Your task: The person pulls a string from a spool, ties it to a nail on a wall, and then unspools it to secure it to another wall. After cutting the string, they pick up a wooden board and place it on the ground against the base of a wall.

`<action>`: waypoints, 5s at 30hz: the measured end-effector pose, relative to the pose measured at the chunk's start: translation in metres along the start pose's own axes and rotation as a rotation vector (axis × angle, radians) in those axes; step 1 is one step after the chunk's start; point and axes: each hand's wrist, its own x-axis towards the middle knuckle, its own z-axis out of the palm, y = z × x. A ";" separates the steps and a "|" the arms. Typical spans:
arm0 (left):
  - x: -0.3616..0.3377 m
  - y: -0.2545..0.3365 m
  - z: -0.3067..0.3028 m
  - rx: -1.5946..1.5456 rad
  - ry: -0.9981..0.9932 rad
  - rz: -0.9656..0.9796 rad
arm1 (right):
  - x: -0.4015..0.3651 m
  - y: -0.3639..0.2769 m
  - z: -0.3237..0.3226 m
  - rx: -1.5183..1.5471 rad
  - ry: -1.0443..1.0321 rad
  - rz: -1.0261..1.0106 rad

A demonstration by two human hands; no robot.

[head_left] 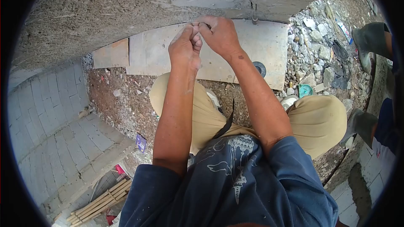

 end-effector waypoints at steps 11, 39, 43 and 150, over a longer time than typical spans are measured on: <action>0.007 -0.002 0.001 -0.005 -0.061 0.050 | 0.008 0.002 -0.005 -0.023 -0.073 0.015; 0.011 0.028 -0.028 0.900 -0.144 0.490 | 0.012 0.007 -0.016 0.530 -0.425 0.347; 0.009 0.028 -0.028 0.900 -0.159 0.488 | 0.011 0.012 -0.011 0.382 -0.340 0.175; 0.073 -0.152 0.120 -0.034 -0.311 0.072 | -0.003 0.136 -0.116 0.451 0.192 0.205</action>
